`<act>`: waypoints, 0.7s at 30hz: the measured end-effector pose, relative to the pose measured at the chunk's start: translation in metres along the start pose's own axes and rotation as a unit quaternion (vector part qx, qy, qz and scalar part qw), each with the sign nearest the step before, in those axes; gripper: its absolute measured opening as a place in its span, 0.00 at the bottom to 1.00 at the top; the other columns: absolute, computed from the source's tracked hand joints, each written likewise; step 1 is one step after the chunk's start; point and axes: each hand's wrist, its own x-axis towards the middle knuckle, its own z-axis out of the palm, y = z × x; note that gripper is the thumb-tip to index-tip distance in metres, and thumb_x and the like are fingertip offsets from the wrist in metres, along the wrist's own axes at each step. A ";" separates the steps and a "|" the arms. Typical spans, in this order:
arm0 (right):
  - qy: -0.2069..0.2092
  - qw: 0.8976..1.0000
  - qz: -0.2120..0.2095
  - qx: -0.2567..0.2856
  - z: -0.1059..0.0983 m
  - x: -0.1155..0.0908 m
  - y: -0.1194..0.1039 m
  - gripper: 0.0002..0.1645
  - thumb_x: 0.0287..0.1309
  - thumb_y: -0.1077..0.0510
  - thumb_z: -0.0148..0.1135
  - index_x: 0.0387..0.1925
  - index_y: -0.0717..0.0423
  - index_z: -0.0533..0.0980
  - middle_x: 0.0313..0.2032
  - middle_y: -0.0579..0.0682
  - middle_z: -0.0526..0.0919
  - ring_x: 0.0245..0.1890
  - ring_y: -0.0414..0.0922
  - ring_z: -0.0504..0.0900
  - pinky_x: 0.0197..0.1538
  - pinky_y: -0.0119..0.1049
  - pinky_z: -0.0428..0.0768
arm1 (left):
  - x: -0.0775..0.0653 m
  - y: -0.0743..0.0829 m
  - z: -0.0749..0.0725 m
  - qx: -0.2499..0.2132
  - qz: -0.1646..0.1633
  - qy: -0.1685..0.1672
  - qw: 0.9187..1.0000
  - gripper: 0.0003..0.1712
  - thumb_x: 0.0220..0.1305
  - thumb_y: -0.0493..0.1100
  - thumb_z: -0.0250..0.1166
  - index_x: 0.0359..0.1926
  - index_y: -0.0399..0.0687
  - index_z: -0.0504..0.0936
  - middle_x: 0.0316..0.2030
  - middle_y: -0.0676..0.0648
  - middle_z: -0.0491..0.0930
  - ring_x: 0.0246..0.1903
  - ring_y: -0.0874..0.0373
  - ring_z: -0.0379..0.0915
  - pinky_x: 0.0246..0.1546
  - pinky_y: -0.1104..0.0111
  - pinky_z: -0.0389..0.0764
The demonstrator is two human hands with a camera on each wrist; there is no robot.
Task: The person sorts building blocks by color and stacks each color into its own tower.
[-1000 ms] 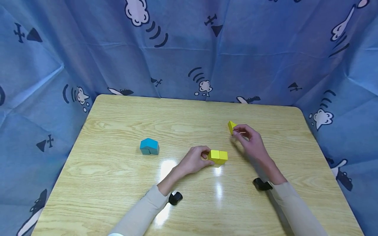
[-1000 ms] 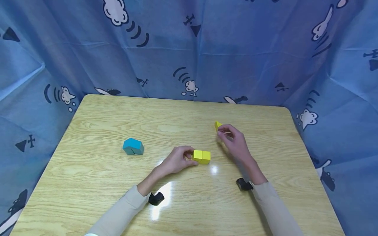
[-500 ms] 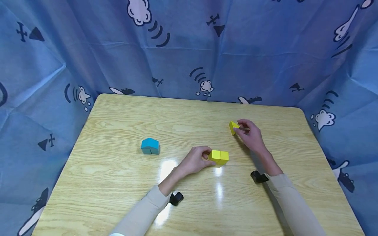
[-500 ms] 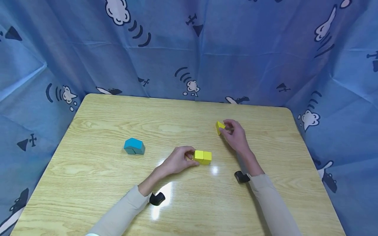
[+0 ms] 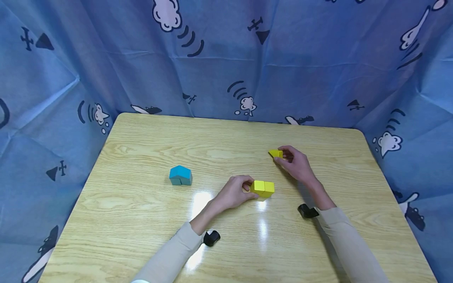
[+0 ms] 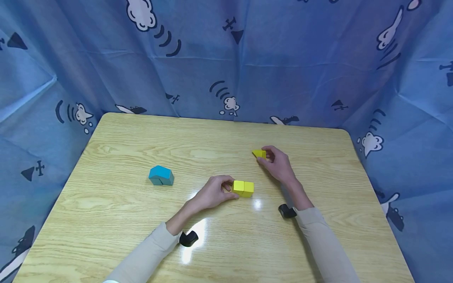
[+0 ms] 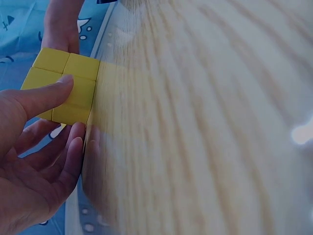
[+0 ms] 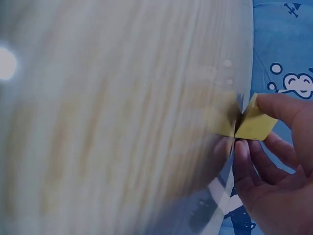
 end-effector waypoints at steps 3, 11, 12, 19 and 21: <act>0.002 1.000 0.004 0.006 -0.001 -0.001 -0.001 0.25 0.68 0.59 0.68 0.62 0.63 0.74 0.52 0.64 0.80 0.50 0.56 0.80 0.54 0.46 0.79 | 0.000 0.000 0.001 0.001 0.002 0.000 1.000 0.22 0.59 0.38 0.78 0.53 0.35 0.84 0.44 0.44 0.85 0.37 0.62 0.76 0.40 0.75 0.78; -0.015 0.998 -0.001 0.063 -0.010 -0.014 -0.007 0.26 0.68 0.57 0.68 0.64 0.61 0.74 0.54 0.62 0.78 0.53 0.54 0.78 0.53 0.26 0.77 | -0.001 0.002 0.001 -0.004 0.005 0.003 1.000 0.22 0.59 0.37 0.78 0.52 0.34 0.84 0.45 0.42 0.85 0.40 0.54 0.80 0.42 0.74 0.79; -0.019 0.997 -0.002 0.074 -0.011 -0.016 -0.008 0.27 0.68 0.57 0.68 0.64 0.61 0.74 0.55 0.61 0.77 0.54 0.54 0.77 0.53 0.24 0.77 | -0.001 0.002 0.001 -0.004 0.005 0.003 1.000 0.22 0.59 0.37 0.78 0.52 0.34 0.84 0.45 0.42 0.85 0.40 0.54 0.80 0.42 0.74 0.79; -0.041 0.990 -0.024 0.132 -0.018 -0.033 -0.016 0.29 0.67 0.60 0.69 0.65 0.63 0.72 0.57 0.60 0.77 0.55 0.50 0.75 0.53 0.19 0.75 | -0.001 0.003 0.001 -0.005 -0.001 0.006 1.000 0.22 0.59 0.37 0.78 0.53 0.34 0.83 0.45 0.43 0.85 0.39 0.56 0.79 0.41 0.74 0.79; -0.046 0.988 -0.030 0.142 -0.020 -0.038 -0.019 0.29 0.66 0.61 0.70 0.65 0.63 0.72 0.57 0.60 0.77 0.55 0.49 0.76 0.54 0.20 0.76 | -0.001 0.003 0.001 -0.005 -0.001 0.005 1.000 0.22 0.59 0.37 0.78 0.53 0.34 0.83 0.45 0.43 0.85 0.39 0.56 0.79 0.41 0.73 0.79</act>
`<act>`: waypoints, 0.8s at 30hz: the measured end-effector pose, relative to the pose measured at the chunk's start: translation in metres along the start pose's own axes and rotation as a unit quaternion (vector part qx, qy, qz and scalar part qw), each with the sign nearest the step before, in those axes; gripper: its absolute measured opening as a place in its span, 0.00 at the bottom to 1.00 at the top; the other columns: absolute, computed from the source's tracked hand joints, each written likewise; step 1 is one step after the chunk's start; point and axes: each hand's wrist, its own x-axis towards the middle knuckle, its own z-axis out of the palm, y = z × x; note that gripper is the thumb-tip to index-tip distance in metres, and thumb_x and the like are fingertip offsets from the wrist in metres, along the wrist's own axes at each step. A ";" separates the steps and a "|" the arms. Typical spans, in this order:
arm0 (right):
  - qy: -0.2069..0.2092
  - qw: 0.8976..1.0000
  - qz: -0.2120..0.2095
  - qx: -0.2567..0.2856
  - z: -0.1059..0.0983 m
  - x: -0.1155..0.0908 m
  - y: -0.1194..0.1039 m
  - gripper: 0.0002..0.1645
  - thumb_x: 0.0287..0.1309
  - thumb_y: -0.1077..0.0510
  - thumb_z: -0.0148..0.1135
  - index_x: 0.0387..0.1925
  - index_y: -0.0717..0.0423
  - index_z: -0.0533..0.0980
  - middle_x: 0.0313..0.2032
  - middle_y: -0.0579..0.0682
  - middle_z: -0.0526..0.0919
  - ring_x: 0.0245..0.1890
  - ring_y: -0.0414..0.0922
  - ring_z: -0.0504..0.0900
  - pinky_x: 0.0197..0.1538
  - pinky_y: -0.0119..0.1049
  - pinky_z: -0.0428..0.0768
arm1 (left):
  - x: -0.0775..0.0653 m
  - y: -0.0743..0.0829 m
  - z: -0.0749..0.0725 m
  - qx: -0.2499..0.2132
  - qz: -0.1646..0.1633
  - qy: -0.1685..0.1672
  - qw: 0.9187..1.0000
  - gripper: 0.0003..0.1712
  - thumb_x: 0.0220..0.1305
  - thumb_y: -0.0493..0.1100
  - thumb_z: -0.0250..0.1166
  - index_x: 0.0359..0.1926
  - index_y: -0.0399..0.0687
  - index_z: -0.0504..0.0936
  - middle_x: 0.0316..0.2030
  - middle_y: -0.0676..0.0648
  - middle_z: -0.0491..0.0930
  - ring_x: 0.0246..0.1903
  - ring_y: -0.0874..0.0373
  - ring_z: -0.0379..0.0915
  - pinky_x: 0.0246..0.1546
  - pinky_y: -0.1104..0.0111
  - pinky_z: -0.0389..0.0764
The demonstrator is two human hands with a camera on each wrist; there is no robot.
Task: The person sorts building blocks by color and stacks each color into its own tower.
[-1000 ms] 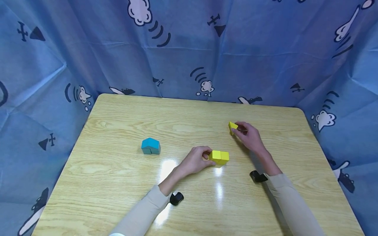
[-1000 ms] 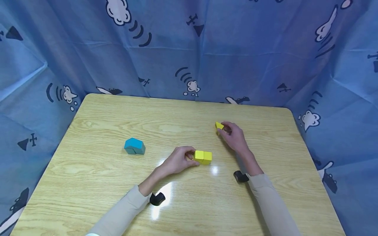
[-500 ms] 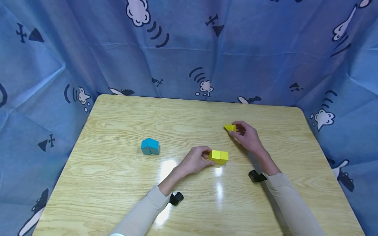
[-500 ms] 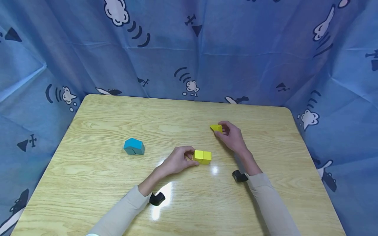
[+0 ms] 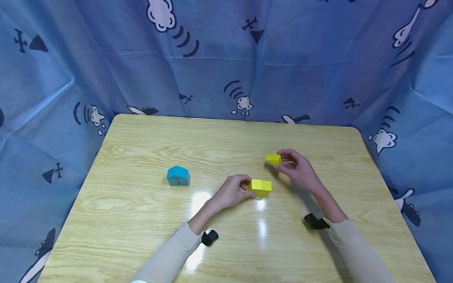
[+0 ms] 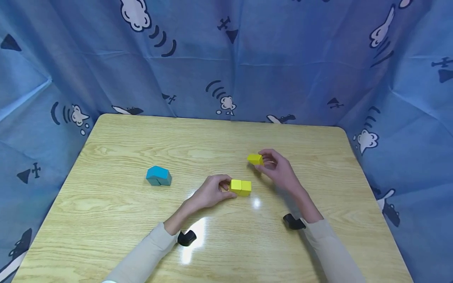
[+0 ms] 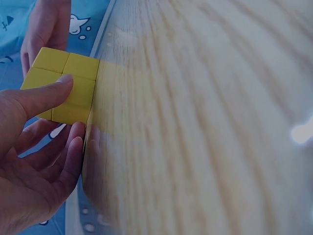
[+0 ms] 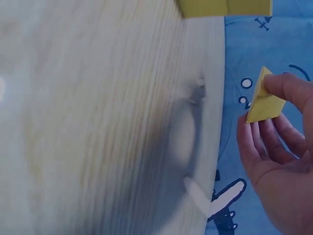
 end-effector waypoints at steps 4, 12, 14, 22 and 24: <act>-0.014 1.000 -0.016 0.007 0.001 -0.009 -0.007 0.27 0.66 0.62 0.70 0.63 0.63 0.73 0.56 0.59 0.77 0.54 0.45 0.77 0.57 0.25 0.77 | 0.000 -0.001 0.000 0.000 0.000 -0.002 1.000 0.21 0.60 0.37 0.77 0.53 0.35 0.84 0.45 0.43 0.85 0.39 0.56 0.79 0.41 0.73 0.79; -0.062 0.996 -0.055 0.028 0.008 -0.024 -0.018 0.25 0.64 0.65 0.70 0.61 0.62 0.75 0.58 0.59 0.78 0.56 0.41 0.80 0.62 0.32 0.77 | 0.002 -0.002 0.000 0.001 0.000 0.002 1.000 0.22 0.59 0.36 0.78 0.53 0.33 0.83 0.44 0.43 0.85 0.38 0.57 0.79 0.40 0.74 0.79; -0.076 0.995 -0.059 0.035 0.011 -0.026 -0.022 0.25 0.64 0.66 0.70 0.61 0.61 0.75 0.58 0.58 0.79 0.57 0.40 0.80 0.62 0.32 0.76 | 0.002 -0.002 -0.001 0.001 0.001 0.001 1.000 0.22 0.59 0.36 0.78 0.53 0.33 0.83 0.44 0.43 0.85 0.38 0.57 0.80 0.40 0.74 0.79; -0.095 0.992 -0.080 0.018 0.019 -0.035 -0.030 0.25 0.61 0.65 0.73 0.59 0.58 0.78 0.56 0.51 0.82 0.56 0.41 0.81 0.62 0.41 0.77 | 0.002 -0.002 -0.001 -0.001 0.003 -0.005 1.000 0.21 0.60 0.37 0.77 0.53 0.35 0.84 0.45 0.43 0.85 0.39 0.57 0.80 0.41 0.74 0.79; -0.098 0.991 -0.091 0.009 0.020 -0.036 -0.030 0.25 0.61 0.66 0.73 0.59 0.58 0.78 0.55 0.51 0.82 0.56 0.42 0.81 0.62 0.44 0.78 | 0.002 -0.002 -0.001 -0.001 0.005 -0.004 1.000 0.21 0.59 0.36 0.77 0.53 0.35 0.84 0.45 0.43 0.85 0.39 0.57 0.80 0.41 0.74 0.79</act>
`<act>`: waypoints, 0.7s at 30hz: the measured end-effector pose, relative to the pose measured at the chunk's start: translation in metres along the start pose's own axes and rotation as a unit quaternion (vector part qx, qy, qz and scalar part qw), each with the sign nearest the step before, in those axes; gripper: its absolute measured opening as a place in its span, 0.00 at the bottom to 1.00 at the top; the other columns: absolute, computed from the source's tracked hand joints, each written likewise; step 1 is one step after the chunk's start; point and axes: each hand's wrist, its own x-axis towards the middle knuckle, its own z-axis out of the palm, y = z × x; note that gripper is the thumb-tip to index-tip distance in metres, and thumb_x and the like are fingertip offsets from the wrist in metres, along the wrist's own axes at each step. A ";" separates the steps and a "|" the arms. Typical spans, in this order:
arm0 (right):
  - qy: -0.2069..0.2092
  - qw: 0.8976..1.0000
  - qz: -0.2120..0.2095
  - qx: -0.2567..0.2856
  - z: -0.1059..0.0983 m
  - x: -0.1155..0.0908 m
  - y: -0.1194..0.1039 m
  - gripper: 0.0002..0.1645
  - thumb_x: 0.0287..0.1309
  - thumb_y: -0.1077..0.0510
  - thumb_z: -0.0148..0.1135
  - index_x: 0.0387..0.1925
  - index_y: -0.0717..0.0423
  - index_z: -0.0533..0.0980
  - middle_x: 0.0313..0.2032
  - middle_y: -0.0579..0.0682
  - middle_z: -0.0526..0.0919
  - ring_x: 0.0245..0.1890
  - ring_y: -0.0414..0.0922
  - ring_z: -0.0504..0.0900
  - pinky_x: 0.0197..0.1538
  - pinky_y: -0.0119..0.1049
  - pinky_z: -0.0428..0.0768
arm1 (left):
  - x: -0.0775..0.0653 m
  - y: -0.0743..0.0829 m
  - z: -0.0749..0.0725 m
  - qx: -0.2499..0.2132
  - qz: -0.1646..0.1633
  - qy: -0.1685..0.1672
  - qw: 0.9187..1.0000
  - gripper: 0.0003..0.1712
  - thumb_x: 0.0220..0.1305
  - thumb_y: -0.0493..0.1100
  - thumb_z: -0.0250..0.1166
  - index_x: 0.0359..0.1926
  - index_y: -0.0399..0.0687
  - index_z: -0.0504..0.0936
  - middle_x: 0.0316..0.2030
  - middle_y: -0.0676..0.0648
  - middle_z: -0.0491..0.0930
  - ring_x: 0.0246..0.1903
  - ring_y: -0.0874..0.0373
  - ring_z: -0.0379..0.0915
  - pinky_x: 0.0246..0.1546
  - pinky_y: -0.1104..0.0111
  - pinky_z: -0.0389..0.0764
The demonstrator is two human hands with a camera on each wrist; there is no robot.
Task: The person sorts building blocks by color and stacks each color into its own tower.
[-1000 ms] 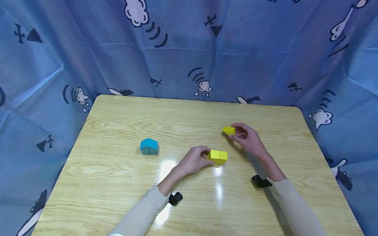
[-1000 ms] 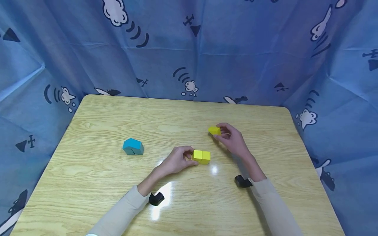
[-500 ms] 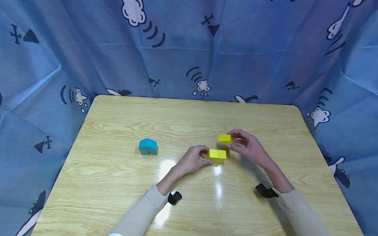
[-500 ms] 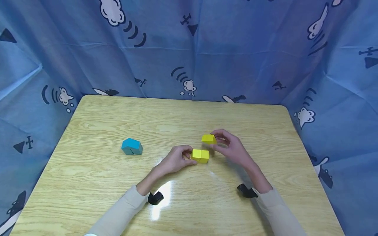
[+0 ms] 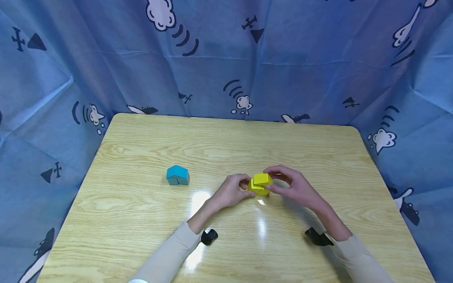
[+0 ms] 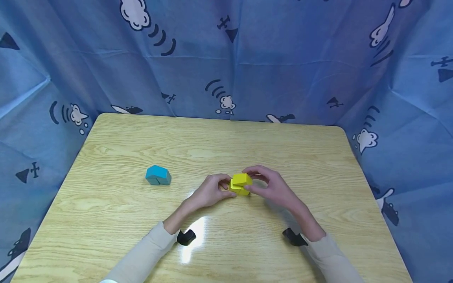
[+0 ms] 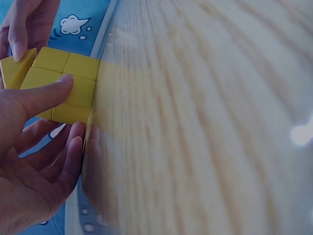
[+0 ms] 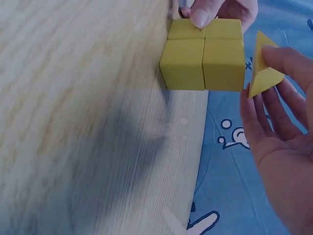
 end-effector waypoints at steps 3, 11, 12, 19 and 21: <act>-0.005 1.000 -0.013 -0.013 0.003 -0.001 -0.001 0.26 0.60 0.67 0.73 0.59 0.56 0.79 0.54 0.50 0.83 0.55 0.44 0.81 0.61 0.45 0.79 | 0.000 0.000 0.000 0.001 0.003 0.002 1.000 0.21 0.59 0.36 0.77 0.53 0.35 0.84 0.45 0.43 0.85 0.38 0.57 0.80 0.40 0.74 0.79; -0.020 0.999 -0.024 -0.029 0.006 -0.003 -0.002 0.25 0.60 0.67 0.73 0.59 0.54 0.79 0.55 0.48 0.83 0.55 0.46 0.81 0.61 0.47 0.79 | -0.002 0.002 0.001 -0.004 -0.002 0.000 1.000 0.21 0.60 0.37 0.77 0.53 0.36 0.84 0.46 0.44 0.85 0.40 0.55 0.80 0.42 0.73 0.79; -0.020 0.999 -0.025 -0.030 0.006 -0.003 -0.001 0.26 0.60 0.67 0.73 0.59 0.53 0.79 0.55 0.48 0.83 0.55 0.46 0.81 0.61 0.46 0.79 | -0.002 0.002 0.001 -0.004 -0.002 0.000 1.000 0.21 0.60 0.37 0.77 0.53 0.36 0.84 0.46 0.43 0.85 0.40 0.55 0.80 0.42 0.73 0.79; -0.020 0.999 -0.023 -0.035 0.007 -0.002 0.000 0.26 0.60 0.67 0.73 0.59 0.58 0.79 0.55 0.47 0.83 0.55 0.47 0.81 0.61 0.49 0.79 | -0.001 0.002 0.001 0.001 0.000 0.000 1.000 0.22 0.59 0.38 0.78 0.53 0.36 0.84 0.45 0.44 0.85 0.38 0.57 0.79 0.42 0.73 0.79; -0.020 0.999 -0.025 -0.038 0.007 -0.002 0.001 0.26 0.60 0.67 0.73 0.59 0.60 0.78 0.55 0.47 0.83 0.55 0.47 0.81 0.61 0.50 0.79 | -0.001 0.001 0.000 0.004 0.002 -0.002 1.000 0.22 0.59 0.38 0.78 0.53 0.36 0.84 0.45 0.44 0.85 0.38 0.57 0.79 0.42 0.74 0.79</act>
